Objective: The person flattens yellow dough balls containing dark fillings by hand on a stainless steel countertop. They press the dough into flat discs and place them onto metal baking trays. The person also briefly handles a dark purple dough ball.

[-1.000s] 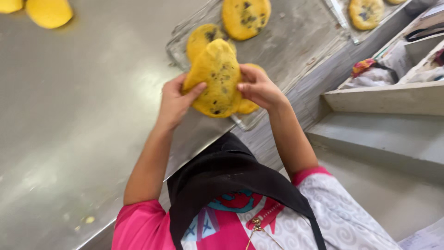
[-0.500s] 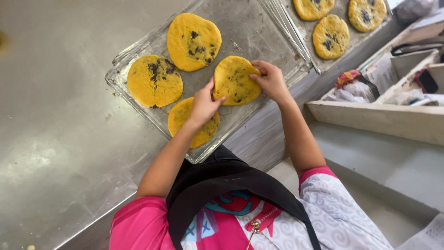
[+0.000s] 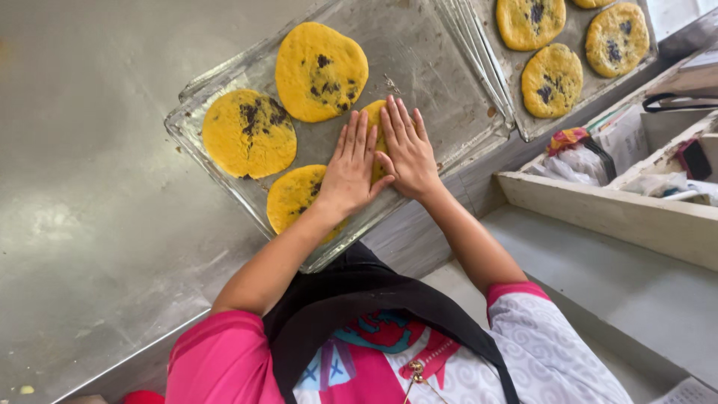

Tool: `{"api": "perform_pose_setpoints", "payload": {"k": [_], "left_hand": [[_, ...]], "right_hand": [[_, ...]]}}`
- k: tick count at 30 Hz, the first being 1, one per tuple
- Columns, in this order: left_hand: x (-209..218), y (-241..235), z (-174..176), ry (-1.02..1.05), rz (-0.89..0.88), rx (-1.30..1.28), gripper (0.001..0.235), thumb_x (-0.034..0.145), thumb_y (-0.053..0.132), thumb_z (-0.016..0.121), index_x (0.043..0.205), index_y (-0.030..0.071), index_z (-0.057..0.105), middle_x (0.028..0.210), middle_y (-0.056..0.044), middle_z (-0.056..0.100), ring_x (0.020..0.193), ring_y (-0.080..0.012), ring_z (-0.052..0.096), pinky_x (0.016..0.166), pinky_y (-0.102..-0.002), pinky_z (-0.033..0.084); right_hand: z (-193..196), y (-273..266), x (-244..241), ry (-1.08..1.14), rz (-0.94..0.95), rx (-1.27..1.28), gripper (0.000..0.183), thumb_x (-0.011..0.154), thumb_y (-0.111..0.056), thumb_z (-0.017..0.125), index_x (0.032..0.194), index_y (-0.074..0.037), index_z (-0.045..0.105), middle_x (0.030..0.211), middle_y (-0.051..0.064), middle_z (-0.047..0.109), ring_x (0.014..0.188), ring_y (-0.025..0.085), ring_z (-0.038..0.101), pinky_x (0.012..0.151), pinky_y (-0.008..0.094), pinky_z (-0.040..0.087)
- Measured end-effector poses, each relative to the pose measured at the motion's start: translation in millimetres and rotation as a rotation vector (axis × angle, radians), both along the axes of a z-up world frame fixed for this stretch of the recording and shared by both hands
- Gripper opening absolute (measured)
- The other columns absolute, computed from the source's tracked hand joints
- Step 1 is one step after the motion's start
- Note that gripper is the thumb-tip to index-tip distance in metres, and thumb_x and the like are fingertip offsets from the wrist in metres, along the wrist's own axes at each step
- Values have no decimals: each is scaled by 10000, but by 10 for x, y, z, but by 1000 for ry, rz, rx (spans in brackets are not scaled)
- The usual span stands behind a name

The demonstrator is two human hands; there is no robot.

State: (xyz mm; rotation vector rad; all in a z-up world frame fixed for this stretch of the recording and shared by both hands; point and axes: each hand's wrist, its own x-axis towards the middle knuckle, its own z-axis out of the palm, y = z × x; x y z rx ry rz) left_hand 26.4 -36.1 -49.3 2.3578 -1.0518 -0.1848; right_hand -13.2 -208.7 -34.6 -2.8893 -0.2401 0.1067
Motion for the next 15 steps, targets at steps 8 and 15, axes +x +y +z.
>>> {"api": "perform_pose_setpoints", "payload": {"k": [8,15], "left_hand": [[-171,128,121,0,-6,15,1037,1012,707,414,1606,-108,170,1684,-310,82,1582,-444,32,1305,-521,74],[-145,42,59,-98,-54,70,1023,1009,683,433,1619,-103,195,1714,-250,117,1606,-368,61,1319,-481,68]], "right_hand": [[178,-139,-53,67,-48,488,767,1092,-477,272,1654,40,204,1748,188,187,1646,312,141,1356,467,34],[209,-268,-73,15,110,92,733,1100,-440,337,1644,29,191,1738,183,153,1630,310,107,1318,485,15]]}}
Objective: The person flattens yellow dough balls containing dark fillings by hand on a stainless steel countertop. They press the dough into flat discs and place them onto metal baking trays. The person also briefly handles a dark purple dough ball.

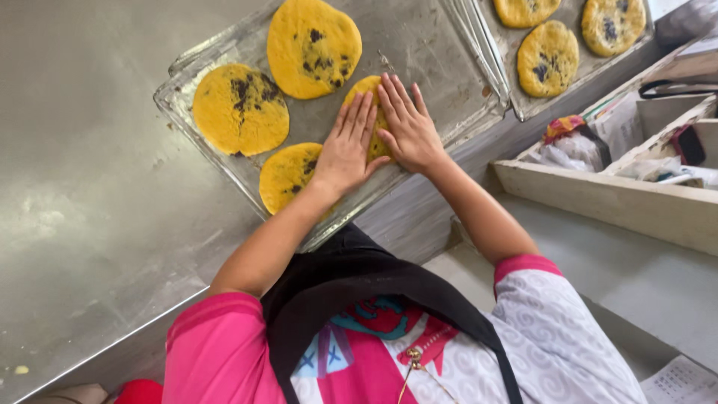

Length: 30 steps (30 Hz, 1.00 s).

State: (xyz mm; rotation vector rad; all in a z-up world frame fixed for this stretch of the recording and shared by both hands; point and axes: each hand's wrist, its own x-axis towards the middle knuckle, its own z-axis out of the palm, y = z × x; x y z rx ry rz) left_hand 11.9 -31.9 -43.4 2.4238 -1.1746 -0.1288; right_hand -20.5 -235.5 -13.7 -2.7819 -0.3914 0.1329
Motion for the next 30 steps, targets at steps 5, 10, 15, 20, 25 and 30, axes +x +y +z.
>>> {"api": "perform_pose_setpoints", "payload": {"k": [5,10,15,20,25,30], "left_hand": [[-44,60,-19,60,-2,19,1024,996,682,444,1590,-117,205,1695,-261,115,1589,-376,69,1306,-477,72],[158,-6,30,40,113,1,1018,1009,663,464,1596,-122,189,1695,-266,119,1586,-380,78,1288,-486,76],[14,77,-51,15,105,80,1034,989,658,484,1598,-123,185,1693,-283,143,1593,-372,96,1303,-484,85],[194,-67,-59,25,158,66,1030,984,664,485,1572,-136,209,1670,-302,156,1572,-391,113,1288,-493,85],[18,84,6,90,182,-79,912,1071,618,396,1607,-103,235,1706,-262,169,1605,-380,129,1318,-491,111],[-164,365,130,51,368,-70,874,1082,598,343,1598,-101,244,1694,-275,177,1591,-406,128,1300,-510,128]], "right_hand": [[-31,37,55,99,-12,-35,721,1093,-420,337,1645,22,197,1739,179,152,1621,302,107,1300,492,13],[52,11,194,-25,13,-68,755,1082,-429,371,1637,50,190,1730,190,146,1606,298,95,1291,489,2],[-71,120,70,157,28,-73,680,1095,-372,365,1645,-3,209,1747,133,150,1634,231,98,1316,469,-13],[-21,47,249,56,40,-70,744,1062,-403,406,1615,60,223,1705,196,176,1582,288,110,1265,475,9],[43,141,46,-1,49,-66,693,1107,-396,373,1634,41,263,1734,170,221,1629,266,159,1321,491,27],[-16,238,-103,26,113,-92,752,1095,-473,387,1615,56,266,1721,197,205,1608,295,152,1292,507,52]]}}
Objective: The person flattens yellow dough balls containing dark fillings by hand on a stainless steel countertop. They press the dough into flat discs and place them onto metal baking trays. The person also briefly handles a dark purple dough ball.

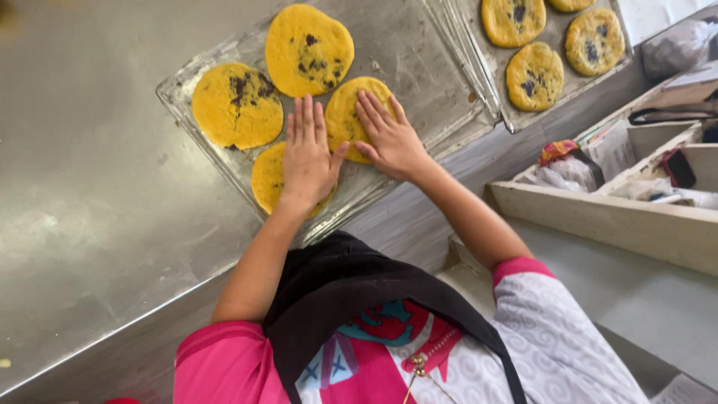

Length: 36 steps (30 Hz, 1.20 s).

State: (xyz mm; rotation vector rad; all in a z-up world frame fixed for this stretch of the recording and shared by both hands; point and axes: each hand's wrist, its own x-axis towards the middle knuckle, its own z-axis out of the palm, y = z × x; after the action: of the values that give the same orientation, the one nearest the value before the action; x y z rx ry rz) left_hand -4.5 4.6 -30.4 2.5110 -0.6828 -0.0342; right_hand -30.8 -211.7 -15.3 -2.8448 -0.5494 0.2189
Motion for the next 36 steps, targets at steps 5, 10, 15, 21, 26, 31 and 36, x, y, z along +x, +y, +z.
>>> {"api": "perform_pose_setpoints", "payload": {"k": [5,10,15,21,26,31,36], "left_hand": [[32,198,42,25,42,-86,876,1089,582,349,1591,-128,249,1688,-293,180,1586,-429,128,1294,-525,130],[-68,101,-38,-5,-1,-75,855,1090,561,405,1595,-115,262,1696,-283,193,1596,-425,135,1304,-533,127],[-258,32,-101,21,-128,-54,897,1037,590,457,1588,-95,278,1680,-270,208,1586,-401,149,1293,-523,128],[-328,-83,-127,-14,-281,46,945,1004,617,451,1567,-118,260,1682,-287,171,1588,-397,118,1299,-485,109],[-261,-132,-122,-14,-258,3,1018,993,681,421,1571,-137,242,1679,-305,132,1585,-397,71,1301,-477,82],[-357,-108,-142,-13,-304,156,1029,980,704,393,1574,-121,237,1695,-289,123,1595,-380,61,1298,-455,72],[-317,-198,-164,20,-287,90,1066,943,705,423,1564,-138,223,1660,-293,141,1565,-394,72,1275,-466,56]], "right_hand": [[-49,253,-26,-15,44,56,862,1043,-554,419,1588,93,251,1694,239,173,1593,339,111,1289,475,62],[23,355,-228,-26,85,4,865,1043,-552,443,1584,95,249,1684,261,187,1588,360,114,1284,491,69],[153,274,-493,60,33,101,830,1055,-496,443,1608,89,242,1701,237,216,1611,332,154,1317,484,108],[114,13,-601,71,-30,44,807,1053,-472,479,1574,94,233,1681,257,200,1587,361,155,1284,483,127],[99,-71,-488,-56,-127,107,769,1061,-412,454,1586,96,214,1681,273,186,1584,379,141,1289,477,109],[70,-43,-219,-19,-157,94,719,1099,-362,401,1629,75,192,1721,222,191,1620,324,150,1317,498,55],[-56,-13,258,40,-114,125,711,1107,-410,376,1635,35,207,1728,198,185,1617,324,131,1315,467,69]]}}
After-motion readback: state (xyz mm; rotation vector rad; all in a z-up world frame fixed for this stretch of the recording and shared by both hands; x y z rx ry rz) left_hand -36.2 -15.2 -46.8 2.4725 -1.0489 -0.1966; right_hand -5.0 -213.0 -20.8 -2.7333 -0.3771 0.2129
